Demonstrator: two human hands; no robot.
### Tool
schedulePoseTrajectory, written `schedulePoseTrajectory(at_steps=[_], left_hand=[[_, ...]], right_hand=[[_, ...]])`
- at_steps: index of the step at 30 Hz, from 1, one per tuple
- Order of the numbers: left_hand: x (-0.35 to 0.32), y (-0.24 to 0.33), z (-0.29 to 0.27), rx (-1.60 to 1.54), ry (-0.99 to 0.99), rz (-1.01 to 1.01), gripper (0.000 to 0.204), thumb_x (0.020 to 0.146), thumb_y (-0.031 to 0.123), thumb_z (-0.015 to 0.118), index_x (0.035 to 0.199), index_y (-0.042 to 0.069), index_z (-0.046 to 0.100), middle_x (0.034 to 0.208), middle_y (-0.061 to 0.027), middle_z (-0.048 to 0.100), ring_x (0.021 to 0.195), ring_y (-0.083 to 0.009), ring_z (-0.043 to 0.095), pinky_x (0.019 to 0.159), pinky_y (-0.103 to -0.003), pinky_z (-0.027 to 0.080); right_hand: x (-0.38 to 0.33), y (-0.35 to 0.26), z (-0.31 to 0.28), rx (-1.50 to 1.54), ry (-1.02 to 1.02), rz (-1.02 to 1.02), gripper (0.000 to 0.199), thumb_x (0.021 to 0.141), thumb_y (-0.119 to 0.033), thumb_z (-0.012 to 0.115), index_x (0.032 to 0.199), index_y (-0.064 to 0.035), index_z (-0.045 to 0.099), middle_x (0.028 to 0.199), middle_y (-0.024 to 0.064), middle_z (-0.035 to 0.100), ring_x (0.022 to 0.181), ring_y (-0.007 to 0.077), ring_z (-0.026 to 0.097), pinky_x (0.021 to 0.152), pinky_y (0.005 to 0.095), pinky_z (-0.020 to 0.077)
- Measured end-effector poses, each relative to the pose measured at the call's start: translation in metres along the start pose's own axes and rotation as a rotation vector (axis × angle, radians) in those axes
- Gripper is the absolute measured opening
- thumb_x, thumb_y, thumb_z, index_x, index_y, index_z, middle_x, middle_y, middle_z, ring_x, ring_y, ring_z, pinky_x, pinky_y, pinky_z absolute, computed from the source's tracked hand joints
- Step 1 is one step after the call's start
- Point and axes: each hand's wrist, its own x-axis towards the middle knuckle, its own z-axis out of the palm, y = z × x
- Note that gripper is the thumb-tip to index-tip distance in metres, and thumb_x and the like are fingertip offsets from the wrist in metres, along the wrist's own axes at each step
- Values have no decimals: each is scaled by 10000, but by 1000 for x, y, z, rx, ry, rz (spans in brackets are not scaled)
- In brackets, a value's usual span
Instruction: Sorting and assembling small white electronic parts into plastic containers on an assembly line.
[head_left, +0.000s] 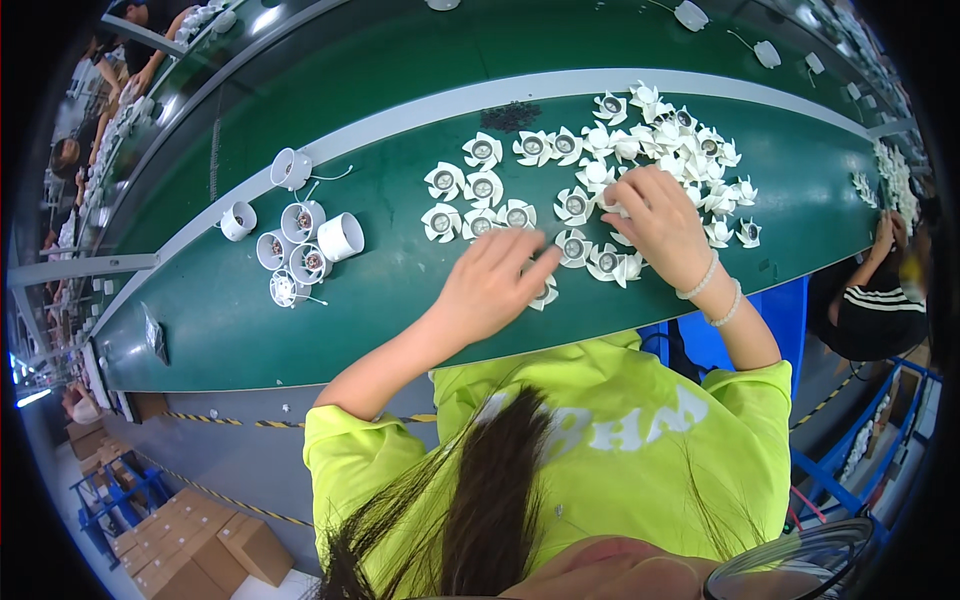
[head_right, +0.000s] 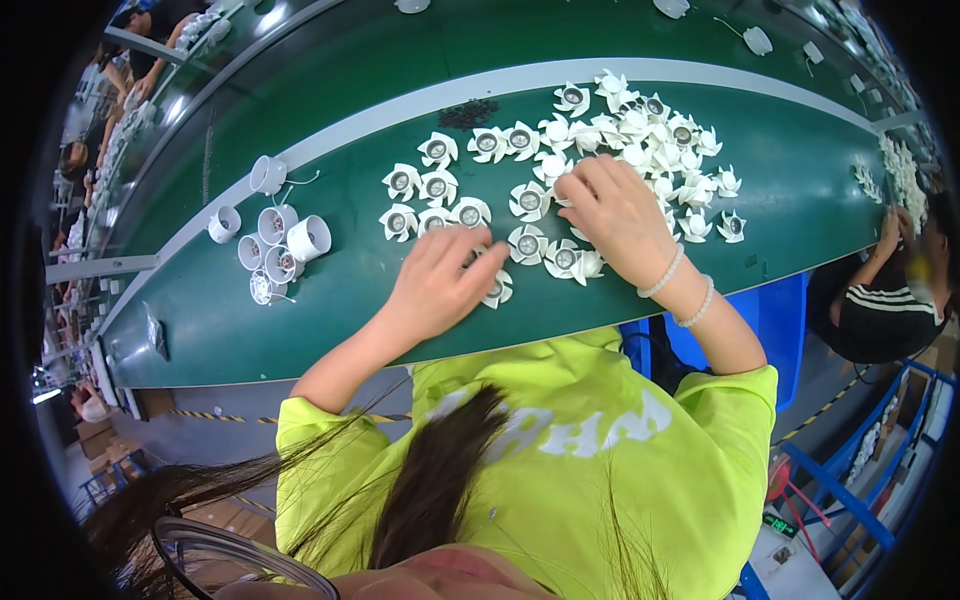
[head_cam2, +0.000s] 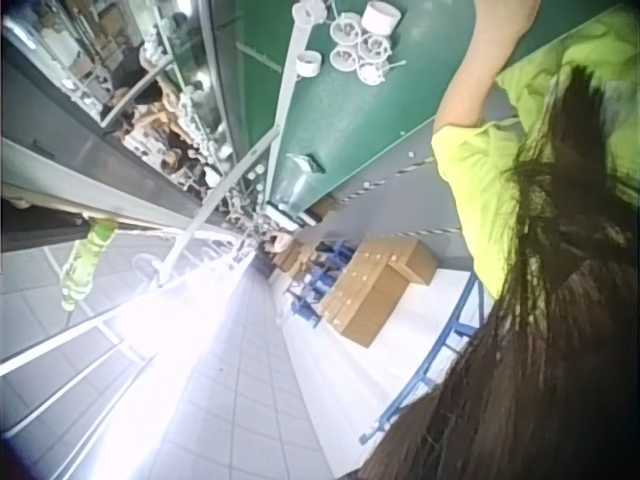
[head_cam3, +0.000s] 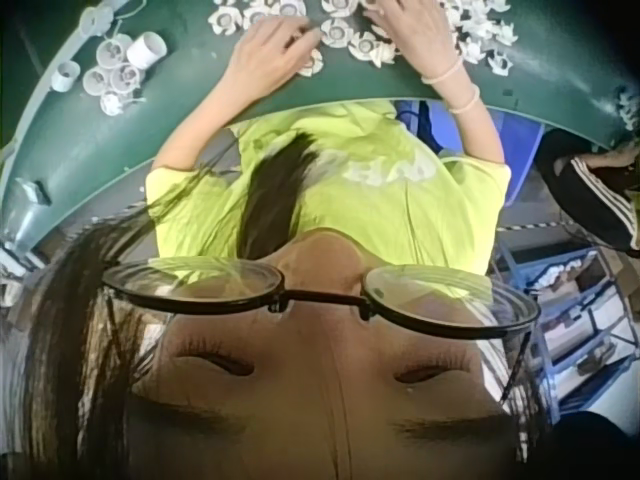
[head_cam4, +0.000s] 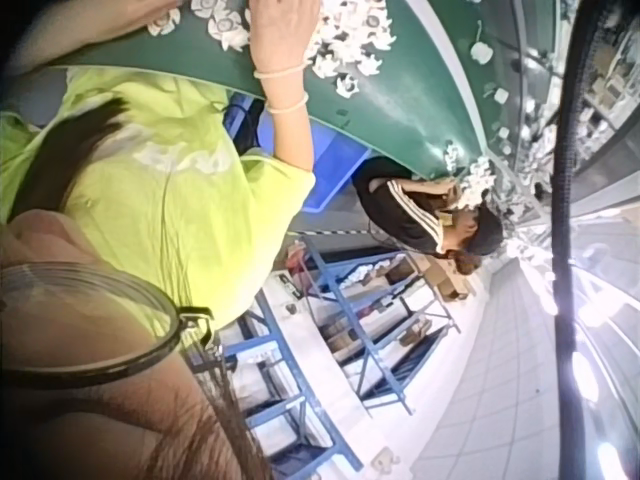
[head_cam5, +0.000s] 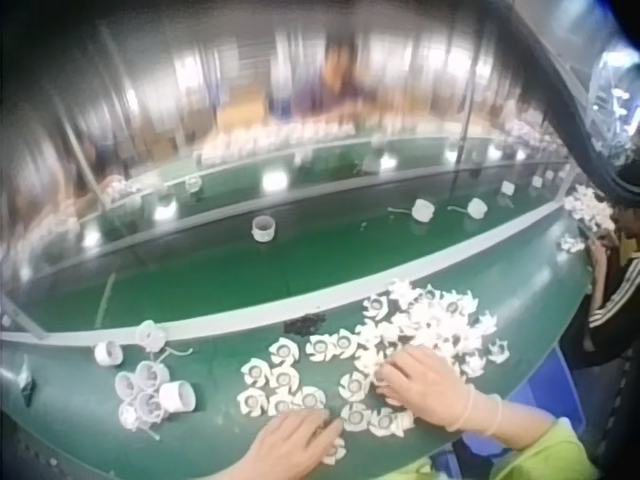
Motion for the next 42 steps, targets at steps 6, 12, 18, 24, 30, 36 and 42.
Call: schedulePoseTrajectory(at_steps=[6,12,18,24,30,36,42], left_hand=[[67,-25,11,34,9,-13,306,792,103,689,1095,122,652,1154,-19,602,1054,-208,569,895,-327,464],[101,-55,31,-29,-178,184,285,829,97,687,1111,121,654,1112,-10,621,1069,-210,560,910,-326,467],[93,-54,37,-121,-202,168,296,834,104,707,1125,128,659,1087,-11,623,1019,-201,562,888,-320,481],[91,-61,38,-233,-276,74,302,843,117,722,1139,128,659,1053,-24,612,976,-199,563,869,-315,487],[120,-52,41,-66,-65,13,282,849,123,725,1124,103,664,1050,-48,613,976,-215,572,875,-319,490],[129,-54,49,-88,-139,-5,270,835,120,729,1093,93,653,1041,-64,605,970,-243,573,885,-334,487],[127,-59,47,-166,-284,-62,242,874,131,716,1110,101,676,1076,-59,611,984,-225,583,876,-323,499]], right_hand=[[-14,-8,-17,130,-91,-5,295,771,-118,789,1031,-105,651,1015,26,612,893,204,588,809,312,494],[-41,-26,-43,112,-185,-11,253,779,-107,787,994,-90,655,951,27,612,845,199,589,764,306,497],[-84,-28,-29,45,-20,32,209,799,-91,776,976,-75,666,925,30,628,769,204,586,703,309,502],[-95,-21,-22,158,22,-18,217,803,-90,770,993,-67,667,998,42,649,755,214,588,695,320,509],[-48,7,-22,-213,217,197,270,801,-96,761,1048,-69,654,1063,48,642,938,230,589,862,343,492],[-42,18,-11,-159,88,263,321,797,-99,750,1094,-81,630,1114,54,623,1036,242,572,960,355,455],[-39,24,-13,-104,51,206,310,800,-100,739,1086,-84,619,1097,54,608,1037,242,566,958,354,450]])
